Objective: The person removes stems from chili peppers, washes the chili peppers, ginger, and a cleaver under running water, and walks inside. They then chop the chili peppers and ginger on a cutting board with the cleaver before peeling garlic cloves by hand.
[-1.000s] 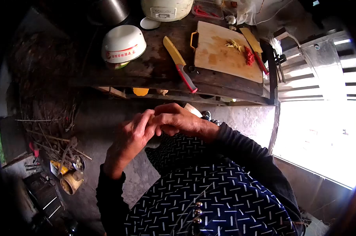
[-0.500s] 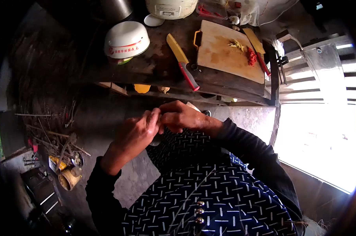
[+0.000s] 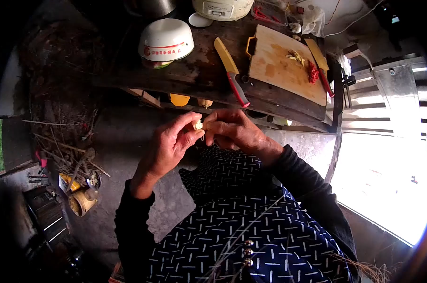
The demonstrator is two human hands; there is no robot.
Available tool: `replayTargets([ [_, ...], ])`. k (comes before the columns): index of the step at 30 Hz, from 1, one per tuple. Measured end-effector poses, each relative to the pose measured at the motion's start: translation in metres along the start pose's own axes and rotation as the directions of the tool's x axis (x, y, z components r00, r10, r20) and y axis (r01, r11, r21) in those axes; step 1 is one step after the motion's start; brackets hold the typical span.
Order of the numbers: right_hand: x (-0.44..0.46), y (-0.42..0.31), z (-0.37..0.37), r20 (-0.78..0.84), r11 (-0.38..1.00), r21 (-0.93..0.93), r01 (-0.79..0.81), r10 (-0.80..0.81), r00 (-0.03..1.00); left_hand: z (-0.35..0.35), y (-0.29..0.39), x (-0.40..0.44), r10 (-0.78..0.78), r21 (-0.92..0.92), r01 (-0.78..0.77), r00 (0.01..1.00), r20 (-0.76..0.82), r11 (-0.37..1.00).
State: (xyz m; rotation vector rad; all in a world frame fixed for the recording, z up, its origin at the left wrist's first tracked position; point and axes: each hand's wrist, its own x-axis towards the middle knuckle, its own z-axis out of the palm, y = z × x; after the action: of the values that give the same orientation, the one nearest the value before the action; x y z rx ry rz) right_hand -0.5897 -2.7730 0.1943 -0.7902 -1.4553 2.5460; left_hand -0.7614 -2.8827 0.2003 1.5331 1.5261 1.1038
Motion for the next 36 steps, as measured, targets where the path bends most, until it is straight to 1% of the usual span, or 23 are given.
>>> replayTargets([
  [1, -0.001, 0.000, 0.000, -0.018, 0.999, 0.027, 0.027, -0.027, 0.999, 0.000, 0.000, -0.001, -0.005, -0.097, 0.003, 1.000, -0.027, 0.995],
  [2, -0.001, 0.001, 0.000, -0.018, 0.999, 0.027, 0.028, -0.027, 0.999, 0.002, -0.005, -0.002, 0.026, -0.119, -0.035, 0.997, -0.072, 0.992],
  [5, -0.005, 0.004, -0.005, -0.032, 0.998, -0.030, 0.063, -0.064, 0.997, 0.003, -0.012, -0.010, 0.005, -0.163, -0.025, 0.993, -0.117, 0.986],
  [7, -0.007, 0.002, -0.005, 0.062, 0.998, 0.057, 0.012, -0.016, 0.998, 0.002, -0.011, -0.013, 0.001, -0.144, -0.019, 0.992, -0.124, 0.989],
  [8, -0.007, 0.001, -0.002, 0.064, 0.998, 0.057, 0.010, -0.013, 0.998, 0.003, -0.009, -0.012, 0.055, -0.154, -0.080, 0.986, -0.158, 0.985],
  [9, -0.006, -0.001, 0.002, 0.038, 1.000, -0.012, 0.014, -0.014, 0.999, 0.003, -0.008, -0.012, 0.110, -0.162, -0.142, 0.975, -0.192, 0.977],
  [10, -0.005, -0.001, 0.006, 0.011, 0.997, -0.081, 0.018, -0.017, 1.000, 0.003, -0.007, -0.013, 0.108, -0.162, -0.141, 0.975, -0.192, 0.977],
  [11, -0.004, 0.002, 0.009, 0.010, 0.997, -0.080, 0.017, -0.016, 1.000, 0.002, -0.006, -0.013, 0.124, -0.125, -0.152, 0.971, -0.207, 0.980],
  [13, -0.001, 0.006, 0.015, -0.006, 0.938, -0.153, 0.309, -0.314, 0.949, 0.002, -0.001, -0.014, 0.140, -0.090, -0.162, 0.966, -0.218, 0.983],
  [14, -0.006, -0.004, 0.019, -0.025, 0.958, -0.156, 0.239, -0.246, 0.969, 0.001, 0.002, -0.015, 0.128, 0.008, -0.129, 0.972, -0.197, 0.992],
  [15, -0.005, -0.002, 0.018, -0.025, 0.959, -0.156, 0.239, -0.245, 0.969, 0.001, 0.004, -0.015, 0.115, 0.107, -0.097, 0.977, -0.177, 0.989],
  [16, -0.004, 0.001, 0.016, -0.001, 0.952, -0.169, 0.255, -0.259, 0.966, 0.002, 0.004, -0.015, 0.115, 0.107, -0.097, 0.978, -0.176, 0.989],
  [18, -0.004, 0.000, 0.015, 0.022, 0.945, -0.183, 0.273, -0.273, 0.962, 0.003, 0.004, -0.013, 0.220, 0.182, -0.186, 0.957, -0.189, 0.965],
  [21, -0.008, -0.005, 0.017, -0.006, 0.947, -0.231, 0.223, -0.231, 0.973, 0.003, 0.009, -0.011, 0.231, 0.234, -0.194, 0.962, -0.144, 0.953],
  [22, -0.008, -0.004, 0.019, -0.028, 0.959, -0.182, 0.218, -0.227, 0.974, 0.004, 0.006, -0.013, 0.231, 0.233, -0.194, 0.962, -0.143, 0.953],
  [24, -0.008, -0.002, 0.016, -0.051, 0.968, -0.132, 0.215, -0.224, 0.973, 0.006, -0.003, -0.016, 0.055, -0.163, -0.081, 0.986, -0.157, 0.983],
  [25, -0.007, 0.003, 0.011, -0.101, 0.990, -0.049, 0.134, -0.138, 0.985, 0.005, -0.005, -0.017, 0.055, -0.162, -0.081, 0.986, -0.156, 0.984],
  [26, -0.008, 0.003, 0.009, -0.141, 0.998, 0.038, 0.053, -0.047, 0.989, 0.004, -0.006, -0.017, 0.000, -0.252, -0.042, 0.986, -0.165, 0.967],
  [27, -0.009, 0.002, 0.007, -0.138, 0.998, 0.040, 0.052, -0.046, 0.989, 0.003, -0.006, -0.018, -0.058, -0.340, -0.003, 0.984, -0.169, 0.940],
  [28, -0.012, -0.002, 0.007, -0.145, 0.999, -0.027, 0.031, -0.034, 0.989, 0.006, -0.005, -0.017, -0.108, -0.522, 0.001, 0.979, -0.173, 0.853],
  [30, -0.011, -0.003, 0.007, -0.149, 0.995, -0.095, 0.012, -0.026, 0.988, 0.002, -0.001, -0.018, -0.151, -0.572, 0.046, 0.979, -0.137, 0.819],
  [32, -0.006, 0.003, 0.004, -0.091, 0.963, -0.228, 0.145, -0.169, 0.981, 0.000, -0.002, -0.019, -0.146, -0.623, 0.041, 0.982, -0.118, 0.781],
  [36, -0.004, 0.003, 0.008, -0.089, 0.955, -0.252, 0.156, -0.183, 0.979, -0.002, -0.006, -0.023, -0.139, -0.681, 0.006, 0.980, -0.140, 0.732],
])
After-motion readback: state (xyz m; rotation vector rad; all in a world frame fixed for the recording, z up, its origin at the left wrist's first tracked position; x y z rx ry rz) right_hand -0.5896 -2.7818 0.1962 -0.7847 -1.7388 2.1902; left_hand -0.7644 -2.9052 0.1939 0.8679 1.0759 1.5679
